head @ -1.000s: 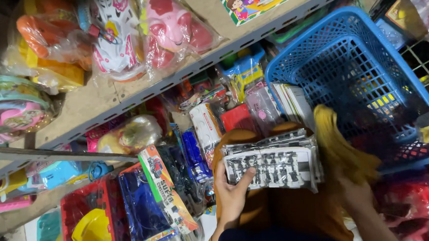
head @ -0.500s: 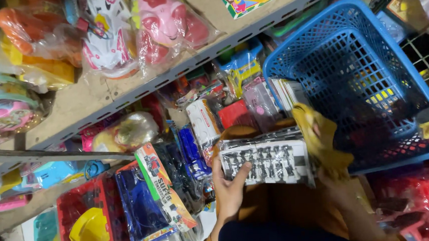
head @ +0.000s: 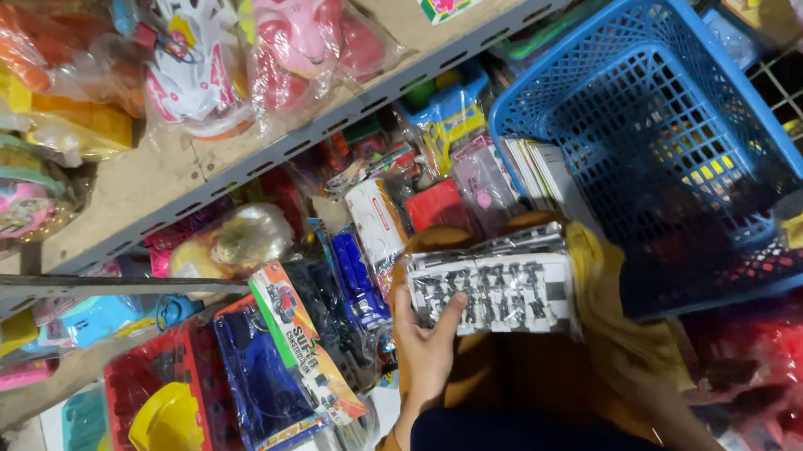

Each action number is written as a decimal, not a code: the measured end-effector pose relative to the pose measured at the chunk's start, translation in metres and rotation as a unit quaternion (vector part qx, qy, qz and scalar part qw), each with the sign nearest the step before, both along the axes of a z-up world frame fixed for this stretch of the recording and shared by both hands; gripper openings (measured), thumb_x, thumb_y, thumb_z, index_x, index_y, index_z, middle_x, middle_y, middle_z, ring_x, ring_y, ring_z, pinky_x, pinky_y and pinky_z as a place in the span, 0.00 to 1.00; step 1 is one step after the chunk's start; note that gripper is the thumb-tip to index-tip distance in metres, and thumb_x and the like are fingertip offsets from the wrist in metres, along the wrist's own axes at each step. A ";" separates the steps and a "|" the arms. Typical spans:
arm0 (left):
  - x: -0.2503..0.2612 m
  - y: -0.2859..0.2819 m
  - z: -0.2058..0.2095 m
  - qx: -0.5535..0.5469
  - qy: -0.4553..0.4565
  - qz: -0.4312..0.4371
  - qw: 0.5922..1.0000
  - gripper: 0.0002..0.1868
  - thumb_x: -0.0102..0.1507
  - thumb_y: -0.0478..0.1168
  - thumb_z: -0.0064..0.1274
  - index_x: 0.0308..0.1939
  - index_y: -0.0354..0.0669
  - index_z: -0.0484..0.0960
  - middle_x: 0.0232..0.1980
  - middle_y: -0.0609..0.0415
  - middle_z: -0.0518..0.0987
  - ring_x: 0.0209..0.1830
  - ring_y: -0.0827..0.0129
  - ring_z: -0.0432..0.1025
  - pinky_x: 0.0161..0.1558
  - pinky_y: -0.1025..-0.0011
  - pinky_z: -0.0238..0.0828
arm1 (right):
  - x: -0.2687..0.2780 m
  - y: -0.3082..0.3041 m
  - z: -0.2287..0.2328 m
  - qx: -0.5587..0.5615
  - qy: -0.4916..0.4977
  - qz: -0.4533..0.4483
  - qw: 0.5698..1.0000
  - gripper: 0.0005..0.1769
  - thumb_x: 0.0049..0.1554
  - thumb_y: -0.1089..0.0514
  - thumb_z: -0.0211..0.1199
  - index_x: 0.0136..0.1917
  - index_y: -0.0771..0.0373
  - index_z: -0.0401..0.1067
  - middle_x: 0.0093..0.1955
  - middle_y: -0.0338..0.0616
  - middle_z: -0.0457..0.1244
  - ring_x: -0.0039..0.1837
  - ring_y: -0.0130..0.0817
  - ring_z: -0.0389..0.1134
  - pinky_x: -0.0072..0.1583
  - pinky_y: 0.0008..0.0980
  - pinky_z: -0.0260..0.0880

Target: Wiping dust off children's books and toy packaging with a yellow cloth in a stockroom.

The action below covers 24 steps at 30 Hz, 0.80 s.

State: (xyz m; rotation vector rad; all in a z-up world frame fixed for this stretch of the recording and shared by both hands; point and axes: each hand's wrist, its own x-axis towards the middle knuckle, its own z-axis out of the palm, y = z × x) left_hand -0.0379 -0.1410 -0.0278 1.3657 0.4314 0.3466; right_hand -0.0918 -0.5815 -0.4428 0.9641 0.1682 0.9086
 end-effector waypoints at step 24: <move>-0.004 -0.001 -0.013 0.017 -0.059 0.009 0.998 0.31 0.61 0.27 0.60 0.67 0.32 0.69 0.59 0.47 0.79 0.56 0.68 0.75 0.60 0.70 0.74 | 0.014 0.087 0.144 0.781 0.533 0.202 0.256 0.29 0.54 0.58 0.56 0.69 0.64 0.63 0.69 0.53 0.61 0.68 0.47 0.62 0.67 0.46 0.61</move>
